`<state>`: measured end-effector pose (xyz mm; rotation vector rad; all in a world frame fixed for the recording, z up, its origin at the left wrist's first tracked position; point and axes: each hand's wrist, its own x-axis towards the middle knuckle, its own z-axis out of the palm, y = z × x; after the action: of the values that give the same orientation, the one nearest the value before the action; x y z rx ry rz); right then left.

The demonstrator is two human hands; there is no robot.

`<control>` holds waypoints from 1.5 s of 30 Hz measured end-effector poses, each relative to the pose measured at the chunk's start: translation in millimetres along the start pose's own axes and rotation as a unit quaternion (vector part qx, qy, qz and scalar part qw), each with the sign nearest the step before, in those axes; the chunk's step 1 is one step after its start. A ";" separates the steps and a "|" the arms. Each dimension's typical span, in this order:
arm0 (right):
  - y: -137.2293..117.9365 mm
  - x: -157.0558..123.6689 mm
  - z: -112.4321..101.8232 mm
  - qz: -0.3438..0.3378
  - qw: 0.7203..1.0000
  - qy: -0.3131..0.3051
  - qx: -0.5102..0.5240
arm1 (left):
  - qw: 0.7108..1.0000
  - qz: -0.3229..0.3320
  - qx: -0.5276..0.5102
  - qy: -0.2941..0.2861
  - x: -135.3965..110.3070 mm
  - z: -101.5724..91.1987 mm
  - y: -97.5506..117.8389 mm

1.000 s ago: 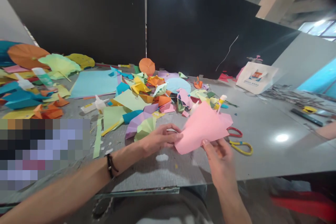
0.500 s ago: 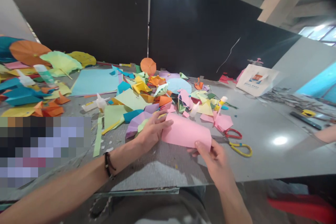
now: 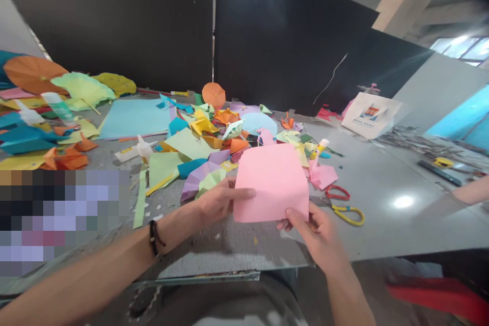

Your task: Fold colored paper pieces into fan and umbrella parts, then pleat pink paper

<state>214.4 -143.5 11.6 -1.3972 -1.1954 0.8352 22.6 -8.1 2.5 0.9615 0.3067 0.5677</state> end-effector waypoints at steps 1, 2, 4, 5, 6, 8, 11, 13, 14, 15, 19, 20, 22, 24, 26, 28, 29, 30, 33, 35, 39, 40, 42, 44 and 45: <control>-0.4 -0.5 -2.1 0.005 1.000 -0.019 -0.020 | 1.000 -0.007 0.011 -0.012 -0.8 -0.7 -0.9; -0.4 -0.8 -6.7 0.010 0.998 -0.041 -0.049 | 1.000 -0.011 0.025 -0.015 -1.5 -0.7 -2.1; 1.1 0.3 -25.9 0.010 0.989 -0.070 -0.127 | 0.998 -0.011 0.054 0.014 -2.3 0.4 -4.5; 2.8 2.2 -41.1 0.003 0.983 -0.060 -0.171 | 0.997 -0.010 0.066 0.037 -2.2 1.2 -5.5; 5.3 5.1 -59.4 -0.009 0.977 -0.035 -0.211 | 0.996 -0.008 0.074 0.057 -2.0 1.7 -6.4; 12.4 14.0 -101.1 -0.034 0.950 0.023 -0.310 | 0.993 -0.002 0.083 0.080 -1.0 1.5 -7.8; 26.1 30.8 -155.5 -0.031 0.887 -0.016 -0.461 | 0.991 0.011 0.078 0.107 0.3 -1.4 -9.8; 34.3 38.7 -175.0 -0.030 0.878 -0.047 -0.476 | 0.991 0.010 0.063 0.118 0.5 -3.1 -10.7; 37.4 40.4 -179.6 -0.029 0.875 -0.060 -0.479 | 0.991 0.008 0.050 0.120 0.4 -3.4 -10.7; 39.6 40.4 -181.5 -0.028 0.874 -0.066 -0.481 | 0.992 0.007 0.036 0.122 0.2 -3.3 -10.4; 39.4 28.6 -180.1 -0.049 0.853 -0.110 -0.507 | 0.992 0.013 0.005 0.128 0.5 -1.8 -7.9; 38.2 25.5 -180.2 -0.057 0.848 -0.116 -0.513 | 0.992 0.014 0.006 0.128 1.0 -1.7 -7.6; 36.1 22.5 -181.3 -0.060 0.843 -0.110 -0.523 | 0.992 0.017 0.008 0.124 2.1 -1.9 -8.1; 35.4 24.6 -182.8 -0.045 0.840 -0.093 -0.532 | 0.993 0.020 0.011 0.120 3.0 -1.9 -9.1; 35.3 30.2 -183.3 -0.029 0.838 -0.094 -0.536 | 0.993 0.021 0.014 0.119 3.0 -0.5 -9.2; 34.5 35.5 -182.4 -0.020 0.839 -0.107 -0.532 | 0.992 0.019 0.022 0.124 2.2 2.4 -7.6; 33.5 36.9 -181.6 -0.014 0.839 -0.111 -0.532 | 0.991 0.019 0.030 0.126 1.5 4.1 -6.1; 32.2 37.1 -180.5 -0.006 0.839 -0.111 -0.533 | 0.991 0.019 0.042 0.129 0.8 5.9 -4.3; 28.5 29.8 -176.9 0.038 0.833 -0.100 -0.542 | 0.987 0.024 0.078 0.136 -2.0 10.3 2.0; 27.7 19.5 -174.2 0.065 0.832 -0.084 -0.544 | 0.987 0.031 0.084 0.135 -4.2 12.1 5.4; 29.1 -11.3 -165.6 0.089 0.859 -0.053 -0.501 | 0.992 0.038 0.064 0.107 -5.5 10.6 5.1; 29.0 -21.0 -161.5 0.094 0.895 -0.044 -0.433 | 0.992 0.040 0.056 0.105 -4.5 8.9 3.0; 27.9 -42.5 -149.4 0.087 0.956 -0.008 -0.280 | 0.991 0.045 0.042 0.116 -1.1 4.4 -2.6; 26.1 -65.0 -132.5 0.061 0.965 0.022 -0.253 | 0.990 0.047 0.031 0.129 2.9 -0.4 -8.7; 25.4 -76.1 -122.6 0.055 0.963 0.018 -0.262 | 0.990 0.048 0.027 0.130 4.6 -2.5 -11.2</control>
<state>316.4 -248.1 0.6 -1.9123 -1.3815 0.5822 28.6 -8.7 -8.3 0.9585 0.5122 0.7778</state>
